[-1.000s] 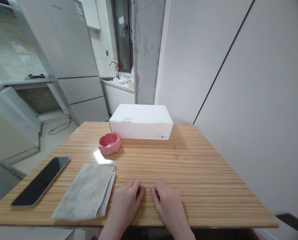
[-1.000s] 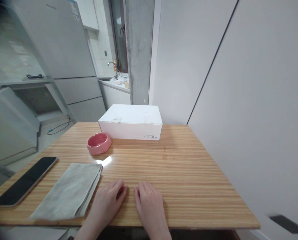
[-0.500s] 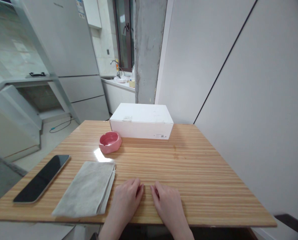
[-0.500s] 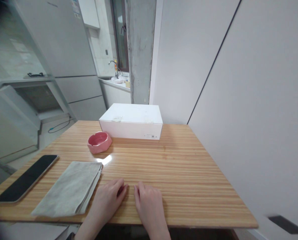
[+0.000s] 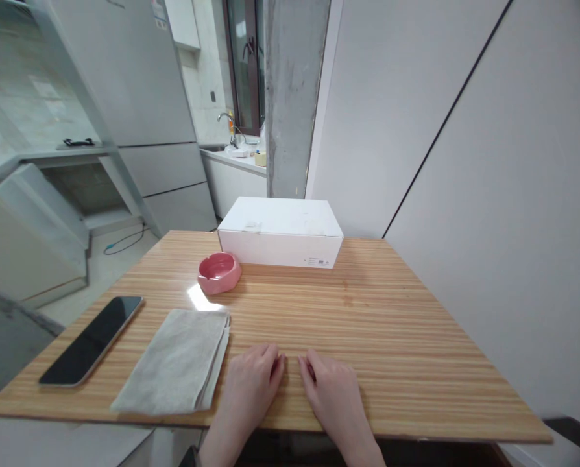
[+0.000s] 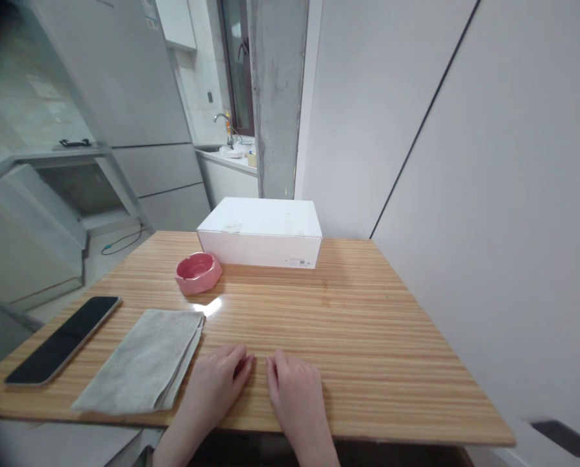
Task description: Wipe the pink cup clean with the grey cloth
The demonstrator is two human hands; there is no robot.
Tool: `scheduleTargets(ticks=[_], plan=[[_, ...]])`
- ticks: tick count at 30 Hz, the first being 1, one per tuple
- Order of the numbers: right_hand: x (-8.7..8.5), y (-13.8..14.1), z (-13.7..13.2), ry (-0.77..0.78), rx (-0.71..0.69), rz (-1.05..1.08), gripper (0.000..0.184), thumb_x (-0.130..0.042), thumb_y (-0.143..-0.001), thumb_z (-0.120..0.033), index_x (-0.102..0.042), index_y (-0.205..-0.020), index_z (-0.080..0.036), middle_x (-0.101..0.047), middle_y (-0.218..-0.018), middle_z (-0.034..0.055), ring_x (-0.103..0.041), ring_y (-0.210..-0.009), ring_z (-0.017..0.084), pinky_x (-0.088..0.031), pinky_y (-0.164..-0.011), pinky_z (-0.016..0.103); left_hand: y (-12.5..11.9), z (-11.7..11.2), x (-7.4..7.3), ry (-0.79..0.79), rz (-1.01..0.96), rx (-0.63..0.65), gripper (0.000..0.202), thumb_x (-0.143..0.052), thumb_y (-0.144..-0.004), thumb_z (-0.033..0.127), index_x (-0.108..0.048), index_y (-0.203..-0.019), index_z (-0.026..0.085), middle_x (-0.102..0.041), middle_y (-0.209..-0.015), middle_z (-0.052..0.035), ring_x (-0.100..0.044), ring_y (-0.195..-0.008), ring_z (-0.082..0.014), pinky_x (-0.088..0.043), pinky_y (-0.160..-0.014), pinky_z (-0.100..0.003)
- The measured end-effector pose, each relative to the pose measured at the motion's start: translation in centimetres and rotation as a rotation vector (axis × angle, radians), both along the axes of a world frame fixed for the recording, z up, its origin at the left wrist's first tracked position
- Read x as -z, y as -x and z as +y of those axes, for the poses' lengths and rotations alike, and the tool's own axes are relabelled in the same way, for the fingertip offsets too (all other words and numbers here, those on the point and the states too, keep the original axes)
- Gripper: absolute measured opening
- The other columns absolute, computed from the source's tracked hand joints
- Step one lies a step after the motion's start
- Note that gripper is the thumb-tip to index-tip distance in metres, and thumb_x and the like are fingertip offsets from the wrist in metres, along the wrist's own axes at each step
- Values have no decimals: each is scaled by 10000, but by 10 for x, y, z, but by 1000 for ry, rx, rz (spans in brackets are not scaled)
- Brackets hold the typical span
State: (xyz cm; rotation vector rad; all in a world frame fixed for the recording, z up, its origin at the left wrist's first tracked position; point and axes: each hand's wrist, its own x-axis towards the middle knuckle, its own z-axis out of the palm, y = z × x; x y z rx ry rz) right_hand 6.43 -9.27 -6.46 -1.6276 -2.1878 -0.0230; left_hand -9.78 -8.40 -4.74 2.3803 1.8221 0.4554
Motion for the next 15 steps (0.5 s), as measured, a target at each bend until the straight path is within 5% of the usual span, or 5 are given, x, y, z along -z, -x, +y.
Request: scheduleTargets(ticks=[15], plan=[[-1, -1, 2, 12, -10, -20, 281, -381, -953, -273, -512, -710, -218, -627, -596, -7, -593, -521, 156, -224, -520, 274, -1, -3, -3, -30, -17, 4, 230, -406, -912, 210, -545, -728, 210, -642, -743, -5, -618, -717, -179, -385, -619, -277]])
